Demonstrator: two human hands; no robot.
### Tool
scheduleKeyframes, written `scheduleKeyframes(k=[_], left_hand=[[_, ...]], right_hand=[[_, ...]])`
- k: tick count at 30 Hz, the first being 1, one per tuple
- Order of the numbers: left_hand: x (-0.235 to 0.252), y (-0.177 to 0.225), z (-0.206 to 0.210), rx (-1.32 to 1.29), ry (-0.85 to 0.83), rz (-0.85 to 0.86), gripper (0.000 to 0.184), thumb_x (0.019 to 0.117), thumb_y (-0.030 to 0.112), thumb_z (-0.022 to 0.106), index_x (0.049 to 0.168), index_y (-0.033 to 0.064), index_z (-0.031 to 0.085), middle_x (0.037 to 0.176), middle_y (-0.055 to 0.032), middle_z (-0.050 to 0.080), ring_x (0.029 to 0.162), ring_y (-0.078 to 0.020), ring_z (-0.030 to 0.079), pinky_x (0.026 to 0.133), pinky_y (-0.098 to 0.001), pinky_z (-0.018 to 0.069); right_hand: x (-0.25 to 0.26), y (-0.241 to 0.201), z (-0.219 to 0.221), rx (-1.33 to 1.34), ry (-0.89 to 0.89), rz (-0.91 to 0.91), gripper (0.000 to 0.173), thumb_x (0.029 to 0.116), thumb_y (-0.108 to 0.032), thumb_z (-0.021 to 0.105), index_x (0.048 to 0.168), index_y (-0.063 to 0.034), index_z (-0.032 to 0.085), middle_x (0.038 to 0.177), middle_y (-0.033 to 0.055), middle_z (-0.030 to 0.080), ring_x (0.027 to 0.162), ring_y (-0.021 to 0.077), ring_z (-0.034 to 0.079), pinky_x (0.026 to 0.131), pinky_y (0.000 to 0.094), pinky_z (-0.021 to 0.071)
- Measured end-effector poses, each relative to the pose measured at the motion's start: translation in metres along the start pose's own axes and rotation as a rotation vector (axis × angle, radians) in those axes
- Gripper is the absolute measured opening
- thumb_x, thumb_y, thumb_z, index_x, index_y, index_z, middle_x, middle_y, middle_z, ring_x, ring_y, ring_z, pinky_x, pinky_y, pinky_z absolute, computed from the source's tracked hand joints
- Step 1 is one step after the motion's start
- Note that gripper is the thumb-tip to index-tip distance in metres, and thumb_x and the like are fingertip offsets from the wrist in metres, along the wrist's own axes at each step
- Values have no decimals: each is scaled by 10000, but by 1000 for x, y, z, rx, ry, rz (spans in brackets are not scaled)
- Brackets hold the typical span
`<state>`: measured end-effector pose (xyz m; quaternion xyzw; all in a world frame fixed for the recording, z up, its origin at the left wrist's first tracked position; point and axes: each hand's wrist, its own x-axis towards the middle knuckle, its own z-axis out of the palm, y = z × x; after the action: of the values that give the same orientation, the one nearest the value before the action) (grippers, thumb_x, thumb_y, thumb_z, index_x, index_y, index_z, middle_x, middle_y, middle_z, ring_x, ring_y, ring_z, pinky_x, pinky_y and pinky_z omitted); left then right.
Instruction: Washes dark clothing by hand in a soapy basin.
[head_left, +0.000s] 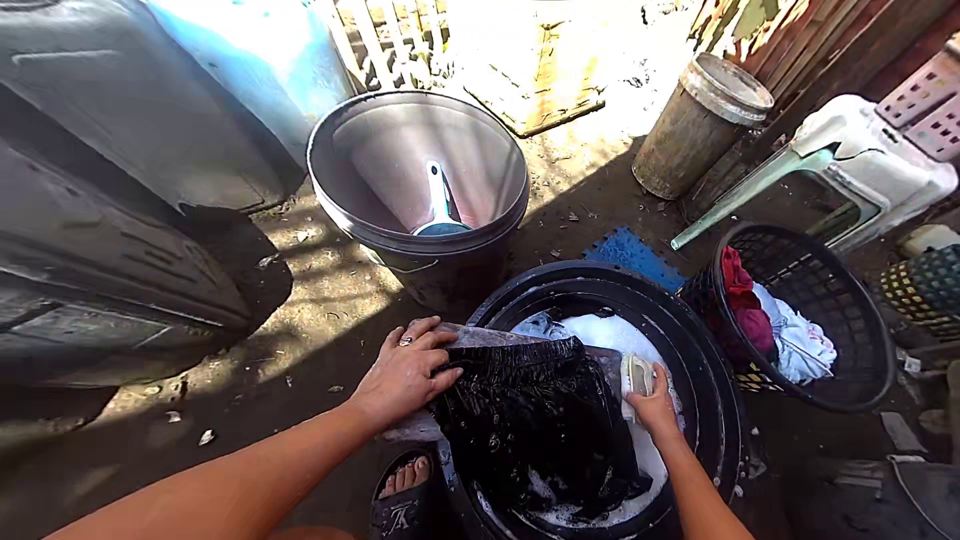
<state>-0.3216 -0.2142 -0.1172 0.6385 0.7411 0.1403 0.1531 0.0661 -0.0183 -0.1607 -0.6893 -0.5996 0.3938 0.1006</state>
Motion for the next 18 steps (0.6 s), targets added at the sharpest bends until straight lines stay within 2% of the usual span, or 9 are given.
scheduleKeyframes(k=[3, 6, 8, 9, 10, 12, 14, 16, 18], left_hand=[[-1, 0, 2, -20, -7, 3, 384, 991, 429, 610, 835, 112, 760, 1431, -20, 606, 1494, -303, 354, 1168, -661, 258], [-2, 3, -1, -3, -5, -5, 319, 974, 393, 641, 861, 118, 756, 1428, -12, 609, 1493, -295, 356, 1171, -666, 237], [-5, 5, 0, 2, 13, -10, 214, 930, 316, 694, 890, 119, 769, 1402, -30, 628, 1485, -319, 367, 1165, -697, 211], [-6, 5, 1, 2, 17, -16, 215, 931, 309, 699, 872, 112, 760, 1415, -37, 618, 1491, -327, 355, 1166, -708, 197], [-6, 5, 1, 3, 27, -17, 236, 937, 320, 697, 849, 109, 756, 1424, -33, 613, 1495, -329, 351, 1161, -717, 199], [-5, 4, 2, -1, 28, -24, 240, 936, 311, 682, 813, 115, 745, 1437, -17, 603, 1500, -321, 342, 1160, -717, 201], [-4, 5, 3, 11, 6, -37, 231, 936, 312, 667, 824, 126, 747, 1448, 0, 591, 1506, -310, 327, 1162, -709, 204], [-2, 6, 3, 36, -3, -43, 237, 942, 335, 654, 850, 136, 744, 1456, 18, 583, 1509, -294, 325, 1158, -701, 219], [-2, 6, 4, 48, 5, -45, 253, 951, 364, 657, 879, 132, 727, 1472, 15, 570, 1511, -290, 324, 1160, -695, 225]], right_hand=[[-60, -69, 45, 82, -127, -200, 928, 837, -117, 823, 1593, -99, 285, 1402, 278, 560, 1207, 401, 625, 1004, 587, 519], [-121, -142, 98, -42, -308, -523, 885, 858, -265, 816, 1580, -79, 340, 1482, 234, 507, 1313, 373, 556, 1070, 551, 487], [-134, -161, 123, -145, -346, -693, 847, 894, -286, 785, 1589, -78, 348, 1528, 199, 481, 1342, 377, 528, 1075, 543, 478], [-127, -157, 125, -211, -329, -720, 823, 911, -272, 768, 1593, -90, 346, 1542, 186, 471, 1340, 385, 528, 1058, 551, 485], [-112, -146, 119, -270, -275, -714, 810, 909, -247, 764, 1591, -93, 355, 1540, 188, 476, 1322, 400, 541, 1032, 570, 499], [-66, -105, 94, -328, -133, -578, 810, 900, -209, 762, 1584, -65, 354, 1529, 226, 478, 1302, 453, 544, 1009, 626, 495], [-20, -72, 71, -337, -38, -365, 847, 884, -189, 761, 1589, -18, 322, 1529, 273, 459, 1349, 486, 496, 1092, 643, 421], [-13, -83, 67, -345, -51, -287, 879, 885, -218, 762, 1603, -29, 293, 1526, 268, 461, 1372, 472, 477, 1117, 627, 403], [-55, -128, 89, -295, -135, -436, 879, 874, -249, 786, 1594, -45, 326, 1510, 240, 495, 1336, 444, 521, 1073, 614, 457]])
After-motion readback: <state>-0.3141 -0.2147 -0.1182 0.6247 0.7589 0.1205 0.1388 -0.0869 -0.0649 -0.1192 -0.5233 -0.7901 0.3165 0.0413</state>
